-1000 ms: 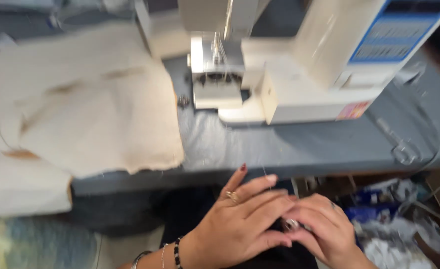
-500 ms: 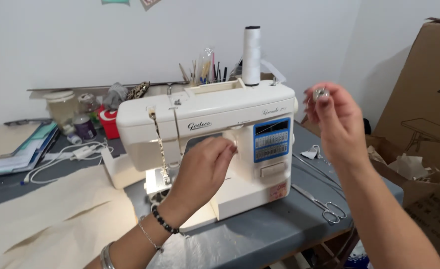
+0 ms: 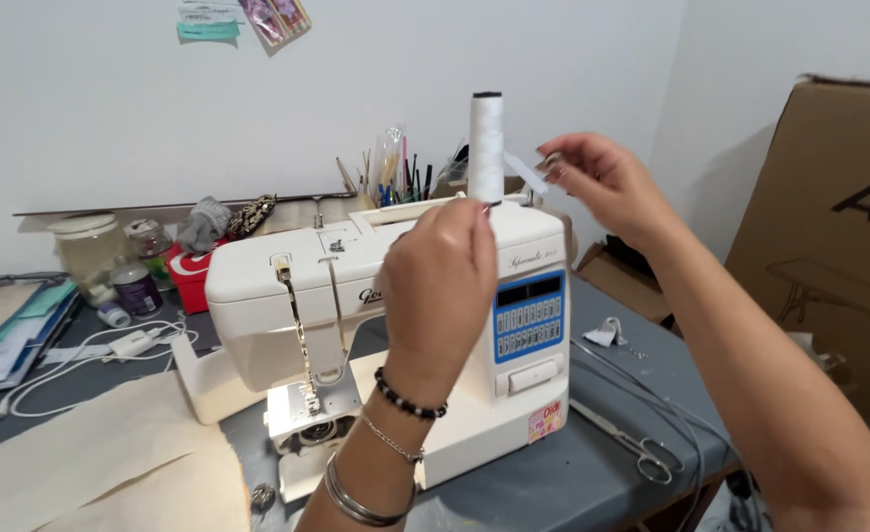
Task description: Threading the upper thread path and preparing the bobbin on a sewing machine
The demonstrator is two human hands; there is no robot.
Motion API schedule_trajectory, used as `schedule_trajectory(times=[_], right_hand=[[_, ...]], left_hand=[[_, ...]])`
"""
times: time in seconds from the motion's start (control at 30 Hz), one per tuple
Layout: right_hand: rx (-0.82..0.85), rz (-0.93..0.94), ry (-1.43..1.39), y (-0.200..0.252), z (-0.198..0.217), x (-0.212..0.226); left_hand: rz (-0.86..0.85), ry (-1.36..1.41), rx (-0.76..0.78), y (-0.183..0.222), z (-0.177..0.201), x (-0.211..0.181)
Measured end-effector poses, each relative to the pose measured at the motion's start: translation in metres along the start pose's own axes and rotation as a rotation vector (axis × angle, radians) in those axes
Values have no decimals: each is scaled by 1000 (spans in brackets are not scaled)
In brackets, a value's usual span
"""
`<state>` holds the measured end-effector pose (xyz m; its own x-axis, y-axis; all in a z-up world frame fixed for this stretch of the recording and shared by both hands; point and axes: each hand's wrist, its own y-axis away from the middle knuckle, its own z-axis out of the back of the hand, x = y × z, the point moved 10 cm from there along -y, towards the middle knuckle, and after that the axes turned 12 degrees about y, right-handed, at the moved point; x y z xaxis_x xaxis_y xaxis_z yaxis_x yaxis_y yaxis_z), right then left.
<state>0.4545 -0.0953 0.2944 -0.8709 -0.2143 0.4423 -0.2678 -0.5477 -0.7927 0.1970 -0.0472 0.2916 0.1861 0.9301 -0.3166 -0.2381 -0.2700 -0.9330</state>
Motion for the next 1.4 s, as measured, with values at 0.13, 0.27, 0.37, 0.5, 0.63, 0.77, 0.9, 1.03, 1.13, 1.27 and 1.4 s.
schedule_trajectory(times=[0.13, 0.27, 0.37, 0.5, 0.63, 0.77, 0.9, 1.03, 1.13, 1.27, 1.4], right_hand=[[101, -1, 118, -14, -14, -15], [153, -38, 131, -14, -20, -25], [169, -66, 166, -7, -20, -29], [151, -61, 150, -1, -18, -32], [151, -56, 169, -1, -17, -26], [131, 7, 270, -3, -18, -16], [173, 43, 412, 8, -20, 1], [259, -41, 479, -1, -20, 11], [305, -108, 423, -10, -22, 12], [426, -149, 411, -11, -29, 6], [379, -133, 504, -12, -23, 2]], left_hand=[[-42, -147, -11, 4, 1, 17], [-50, -259, 64, 10, 4, 26], [-44, -319, 74, 16, 10, 37], [-36, -295, 50, 11, 25, 36], [-29, -251, 51, 11, 34, 39], [-18, -208, 73, 10, 36, 37], [-6, -179, 92, 12, 34, 41], [12, -154, 94, 12, 32, 44], [12, -159, 95, 12, 28, 48], [24, -58, 84, 10, 34, 46], [64, 208, 81, 8, 32, 48]])
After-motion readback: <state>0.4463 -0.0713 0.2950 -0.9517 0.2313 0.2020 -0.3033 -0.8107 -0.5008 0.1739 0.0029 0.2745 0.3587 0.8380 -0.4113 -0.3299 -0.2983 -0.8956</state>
